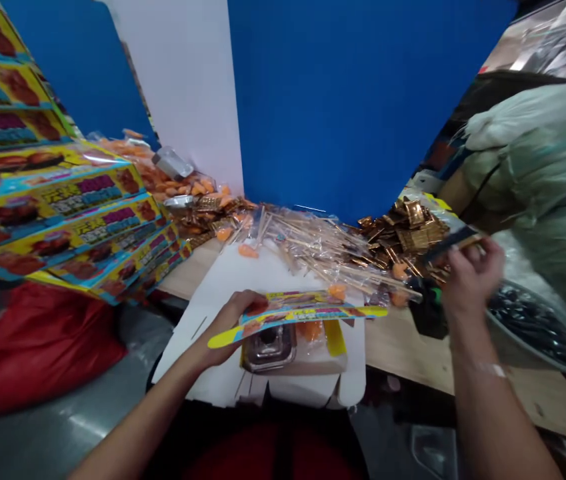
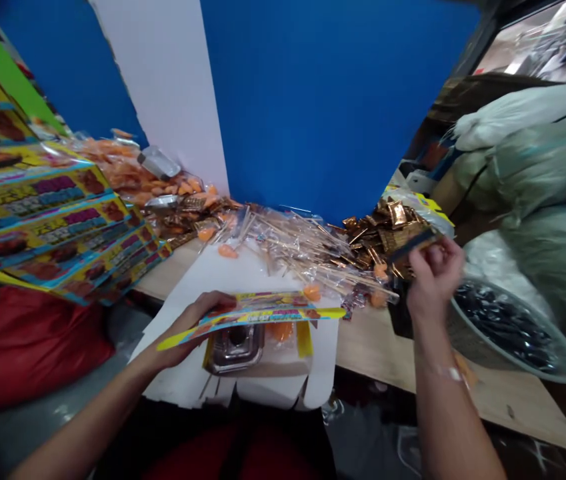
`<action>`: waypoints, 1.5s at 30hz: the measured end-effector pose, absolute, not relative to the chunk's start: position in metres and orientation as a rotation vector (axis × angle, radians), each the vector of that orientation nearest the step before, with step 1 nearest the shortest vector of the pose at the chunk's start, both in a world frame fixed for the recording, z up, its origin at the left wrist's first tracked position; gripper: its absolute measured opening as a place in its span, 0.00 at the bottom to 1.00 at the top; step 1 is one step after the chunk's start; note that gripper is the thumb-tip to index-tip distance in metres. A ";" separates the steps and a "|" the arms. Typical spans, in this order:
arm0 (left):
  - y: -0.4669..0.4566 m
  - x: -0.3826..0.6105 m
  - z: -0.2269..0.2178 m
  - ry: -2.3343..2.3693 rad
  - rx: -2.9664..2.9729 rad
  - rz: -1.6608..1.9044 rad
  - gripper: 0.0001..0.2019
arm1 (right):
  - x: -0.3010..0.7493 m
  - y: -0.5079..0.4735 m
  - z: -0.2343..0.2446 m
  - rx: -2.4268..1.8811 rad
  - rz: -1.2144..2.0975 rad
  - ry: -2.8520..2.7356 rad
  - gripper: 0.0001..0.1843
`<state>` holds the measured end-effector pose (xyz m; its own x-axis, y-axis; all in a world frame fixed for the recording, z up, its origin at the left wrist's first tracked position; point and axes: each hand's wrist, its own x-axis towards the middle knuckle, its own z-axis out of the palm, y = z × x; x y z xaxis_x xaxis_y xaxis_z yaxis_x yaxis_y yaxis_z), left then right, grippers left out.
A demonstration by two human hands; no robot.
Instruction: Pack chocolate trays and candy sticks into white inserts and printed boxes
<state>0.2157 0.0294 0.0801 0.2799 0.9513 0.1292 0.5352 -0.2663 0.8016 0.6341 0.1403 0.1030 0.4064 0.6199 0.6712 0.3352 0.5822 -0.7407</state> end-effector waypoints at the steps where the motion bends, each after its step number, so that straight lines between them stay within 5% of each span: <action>1: 0.031 0.215 0.079 1.331 1.906 0.820 0.31 | 0.623 0.101 0.110 -0.925 0.377 -1.257 0.28; 4: 0.033 0.212 0.076 1.323 1.932 0.791 0.31 | 0.561 0.002 0.113 -0.986 1.023 -1.989 0.24; 7: 0.034 0.211 0.075 1.332 1.977 0.773 0.30 | 0.478 -0.022 0.098 -1.112 1.195 -2.148 0.13; 13: 0.030 0.210 0.075 1.311 1.993 0.784 0.31 | 0.457 0.009 0.073 -1.233 0.733 -2.131 0.08; 15: 0.029 0.211 0.073 1.285 1.991 0.816 0.33 | 0.495 0.002 0.068 -1.429 0.707 -2.094 0.15; 18: 0.030 0.211 0.071 1.293 2.012 0.853 0.34 | 0.538 0.006 0.059 -1.627 0.564 -1.847 0.12; 21: 0.034 0.210 0.071 1.301 2.044 0.837 0.31 | 0.541 0.034 0.044 -1.307 0.764 -1.716 0.33; 26: 0.024 0.202 0.053 1.232 2.227 0.718 0.27 | 0.532 0.060 0.020 -0.862 0.847 -1.897 0.19; 32: 0.000 0.188 0.014 1.202 2.596 0.461 0.48 | 0.558 0.039 0.000 -0.858 0.857 -2.252 0.31; 37: 0.006 0.186 0.016 1.240 2.529 0.536 0.41 | 0.557 0.040 0.010 -0.773 1.011 -2.218 0.31; 41: 0.008 0.184 0.018 1.139 2.635 0.456 0.44 | 0.563 0.038 0.009 -0.801 0.917 -2.425 0.48; 45: 0.013 0.181 0.031 1.165 2.561 0.554 0.35 | 0.567 0.040 0.014 -0.857 0.727 -2.453 0.41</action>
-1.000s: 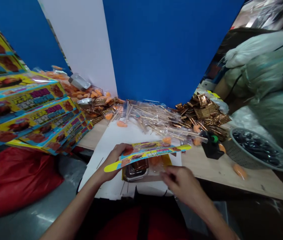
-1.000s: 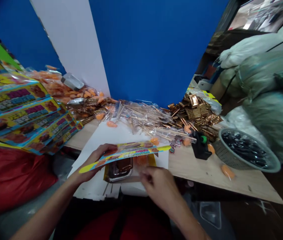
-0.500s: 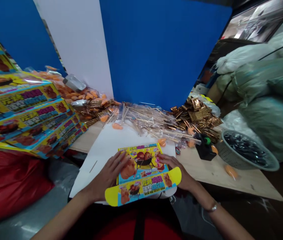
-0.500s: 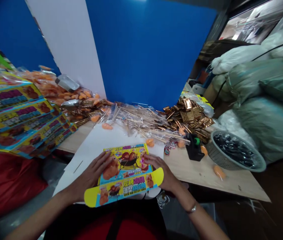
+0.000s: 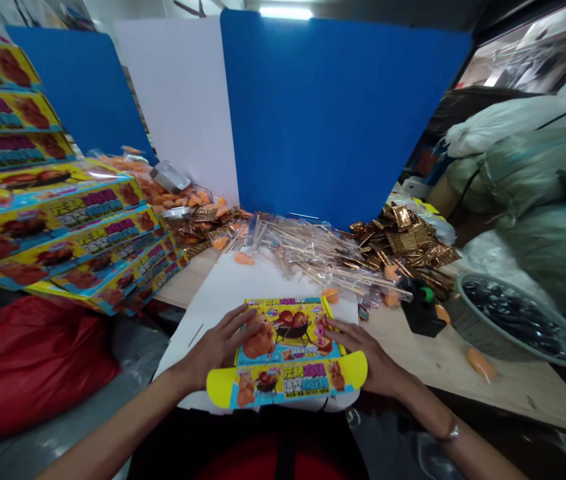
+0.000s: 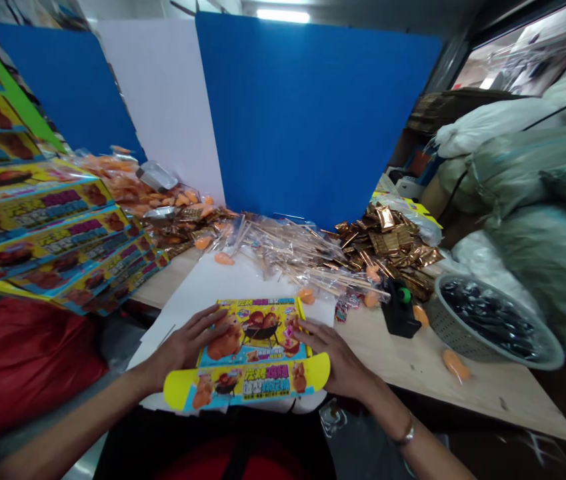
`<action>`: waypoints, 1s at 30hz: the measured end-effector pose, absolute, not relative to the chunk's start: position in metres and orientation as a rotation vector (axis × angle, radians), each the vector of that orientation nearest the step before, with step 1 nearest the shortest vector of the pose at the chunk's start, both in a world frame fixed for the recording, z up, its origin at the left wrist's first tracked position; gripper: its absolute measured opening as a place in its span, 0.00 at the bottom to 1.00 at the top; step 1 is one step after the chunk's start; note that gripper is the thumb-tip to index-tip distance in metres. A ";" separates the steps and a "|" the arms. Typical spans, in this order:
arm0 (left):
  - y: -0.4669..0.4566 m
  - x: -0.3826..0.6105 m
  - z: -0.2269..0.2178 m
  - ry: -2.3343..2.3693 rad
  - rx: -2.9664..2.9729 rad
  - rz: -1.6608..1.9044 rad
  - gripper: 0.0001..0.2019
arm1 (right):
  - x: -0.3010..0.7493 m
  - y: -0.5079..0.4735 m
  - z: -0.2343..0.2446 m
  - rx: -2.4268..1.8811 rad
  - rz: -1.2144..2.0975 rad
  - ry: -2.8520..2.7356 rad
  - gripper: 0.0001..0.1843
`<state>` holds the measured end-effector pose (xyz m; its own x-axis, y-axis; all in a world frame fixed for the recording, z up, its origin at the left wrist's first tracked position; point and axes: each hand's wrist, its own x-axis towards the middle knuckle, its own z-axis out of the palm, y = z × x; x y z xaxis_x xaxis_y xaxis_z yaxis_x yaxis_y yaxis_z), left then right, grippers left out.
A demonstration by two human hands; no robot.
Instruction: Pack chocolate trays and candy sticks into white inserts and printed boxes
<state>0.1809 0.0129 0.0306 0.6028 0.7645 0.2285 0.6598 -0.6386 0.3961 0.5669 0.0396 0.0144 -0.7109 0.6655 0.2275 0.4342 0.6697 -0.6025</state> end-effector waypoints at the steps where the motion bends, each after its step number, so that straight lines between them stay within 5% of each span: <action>1: 0.014 0.181 0.037 1.145 2.518 0.611 0.34 | 0.565 0.041 0.018 -0.859 0.694 -2.411 0.41; 6: 0.006 0.187 0.059 1.145 2.344 0.667 0.43 | 0.546 0.045 0.034 -0.776 1.103 -2.039 0.57; 9: -0.006 0.193 0.053 1.302 2.343 0.565 0.57 | 0.531 0.047 0.043 -0.780 1.262 -1.781 0.42; 12: -0.013 0.198 0.039 1.337 2.413 0.543 0.60 | 0.519 0.052 0.057 -0.897 1.198 -1.634 0.31; 19: -0.009 0.194 0.012 1.390 2.425 0.621 0.63 | 0.518 0.061 0.065 -0.930 1.295 -1.547 0.29; 26: -0.027 0.191 -0.013 1.492 2.510 0.967 0.53 | 0.517 0.064 0.070 -0.996 1.177 -1.598 0.32; 30: -0.022 0.192 -0.006 1.572 2.344 0.985 0.58 | 0.529 0.057 0.061 -0.789 1.128 -1.744 0.26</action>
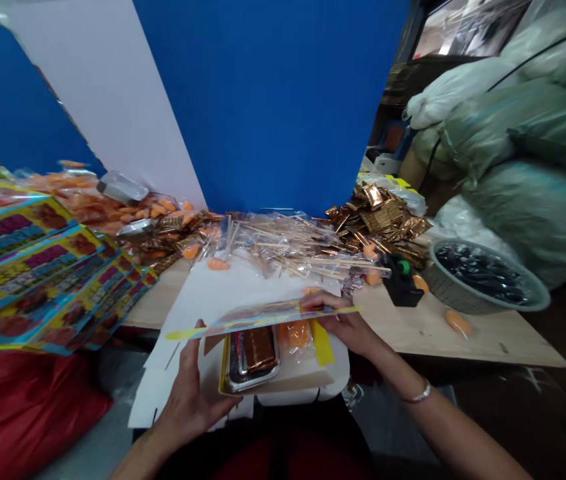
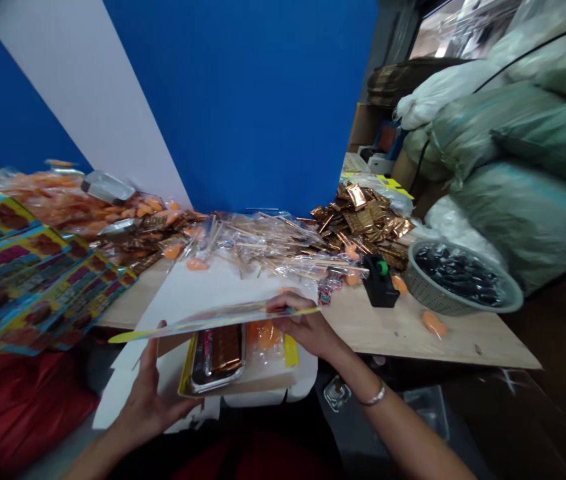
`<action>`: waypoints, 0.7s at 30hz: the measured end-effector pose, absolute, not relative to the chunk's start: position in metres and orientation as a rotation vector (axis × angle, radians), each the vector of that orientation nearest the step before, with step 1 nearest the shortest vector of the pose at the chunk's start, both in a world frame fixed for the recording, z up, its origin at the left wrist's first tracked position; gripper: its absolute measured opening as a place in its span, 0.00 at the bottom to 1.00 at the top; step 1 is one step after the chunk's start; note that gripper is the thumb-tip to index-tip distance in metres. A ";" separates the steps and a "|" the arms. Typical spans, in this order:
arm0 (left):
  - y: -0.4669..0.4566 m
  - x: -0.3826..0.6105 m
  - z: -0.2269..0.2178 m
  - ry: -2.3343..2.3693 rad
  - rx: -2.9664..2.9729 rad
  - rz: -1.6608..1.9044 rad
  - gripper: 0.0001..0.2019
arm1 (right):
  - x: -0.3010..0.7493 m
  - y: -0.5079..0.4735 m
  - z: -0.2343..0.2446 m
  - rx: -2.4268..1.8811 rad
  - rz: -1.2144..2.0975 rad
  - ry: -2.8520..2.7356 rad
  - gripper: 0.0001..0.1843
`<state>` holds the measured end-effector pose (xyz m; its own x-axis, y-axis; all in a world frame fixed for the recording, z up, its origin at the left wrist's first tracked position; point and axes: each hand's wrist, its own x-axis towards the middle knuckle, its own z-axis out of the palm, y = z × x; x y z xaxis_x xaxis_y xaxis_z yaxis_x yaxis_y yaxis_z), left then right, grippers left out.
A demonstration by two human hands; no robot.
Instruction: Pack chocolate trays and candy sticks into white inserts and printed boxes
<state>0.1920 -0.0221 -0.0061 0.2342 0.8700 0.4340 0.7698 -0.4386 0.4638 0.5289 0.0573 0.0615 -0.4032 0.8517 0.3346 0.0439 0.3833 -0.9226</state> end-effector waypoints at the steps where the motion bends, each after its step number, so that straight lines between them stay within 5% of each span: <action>1: -0.019 0.193 -0.001 1.570 2.335 0.962 0.59 | 0.533 0.056 0.058 -0.770 1.135 -1.765 0.26; 6: -0.007 0.195 0.017 1.442 2.434 0.807 0.58 | 0.538 0.055 0.053 -0.762 1.129 -1.795 0.24; 9: -0.014 0.198 0.018 1.468 2.429 1.308 0.51 | 0.531 0.057 0.059 -0.819 1.102 -1.775 0.25; 12: -0.026 0.212 0.025 1.373 2.576 1.735 0.31 | 0.525 0.057 0.062 -0.858 1.083 -1.737 0.27; 16: -0.031 0.260 0.044 1.081 3.039 0.837 0.09 | 0.520 0.055 0.061 -0.876 1.047 -1.707 0.24; 21: -0.013 0.310 0.055 1.071 2.830 0.217 0.26 | 0.520 0.053 0.060 -0.898 1.036 -1.700 0.23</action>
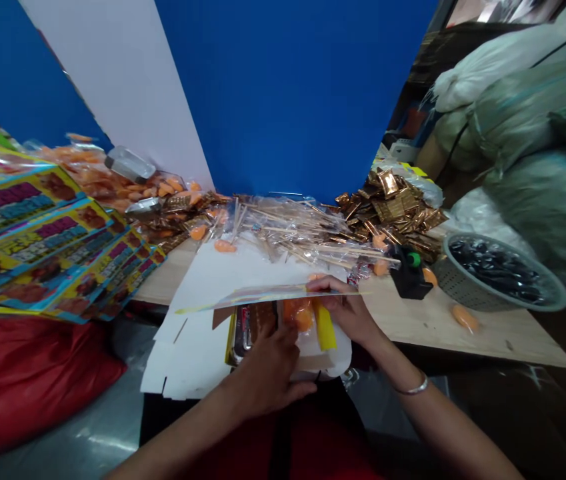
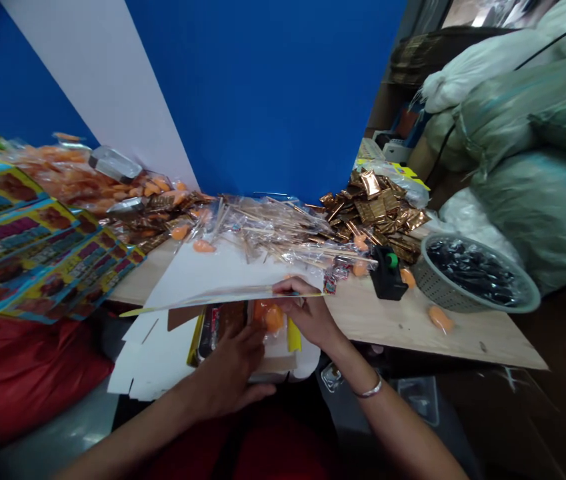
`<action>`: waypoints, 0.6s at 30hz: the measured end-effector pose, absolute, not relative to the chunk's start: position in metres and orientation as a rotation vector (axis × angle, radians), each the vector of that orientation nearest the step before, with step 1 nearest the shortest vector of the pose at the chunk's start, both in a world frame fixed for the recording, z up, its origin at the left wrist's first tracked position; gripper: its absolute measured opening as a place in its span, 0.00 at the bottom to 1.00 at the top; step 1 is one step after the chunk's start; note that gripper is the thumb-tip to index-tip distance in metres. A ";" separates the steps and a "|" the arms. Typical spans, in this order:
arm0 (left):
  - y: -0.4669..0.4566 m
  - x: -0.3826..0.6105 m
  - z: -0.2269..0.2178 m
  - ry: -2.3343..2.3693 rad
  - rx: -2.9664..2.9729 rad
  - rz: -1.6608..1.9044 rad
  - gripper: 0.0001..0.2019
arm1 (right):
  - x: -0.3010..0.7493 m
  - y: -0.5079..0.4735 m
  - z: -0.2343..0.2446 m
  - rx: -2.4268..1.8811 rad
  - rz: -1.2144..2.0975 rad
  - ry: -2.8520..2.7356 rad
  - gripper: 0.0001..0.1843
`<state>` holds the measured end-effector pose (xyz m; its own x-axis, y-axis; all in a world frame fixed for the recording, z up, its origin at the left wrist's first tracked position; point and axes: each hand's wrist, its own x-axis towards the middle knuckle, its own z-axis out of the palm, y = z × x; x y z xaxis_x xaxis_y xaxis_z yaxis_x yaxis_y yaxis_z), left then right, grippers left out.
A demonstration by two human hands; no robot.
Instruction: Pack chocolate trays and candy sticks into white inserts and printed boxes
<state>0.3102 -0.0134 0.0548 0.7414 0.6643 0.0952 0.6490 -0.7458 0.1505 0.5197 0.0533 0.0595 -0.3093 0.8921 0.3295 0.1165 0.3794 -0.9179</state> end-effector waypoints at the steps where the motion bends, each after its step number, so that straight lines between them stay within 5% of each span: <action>1: -0.011 0.312 0.055 1.046 2.780 0.173 0.25 | 0.520 0.054 0.059 -0.900 1.036 -1.696 0.24; 7: -0.007 0.312 0.051 1.253 2.439 0.192 0.09 | 0.520 0.057 0.058 -0.929 1.055 -1.660 0.22; 12: 0.010 0.325 0.044 1.348 2.362 0.140 0.24 | 0.519 0.058 0.058 -0.917 1.071 -1.645 0.22; 18: 0.028 0.336 0.036 1.297 2.629 0.108 0.20 | 0.519 0.059 0.056 -0.926 1.052 -1.652 0.20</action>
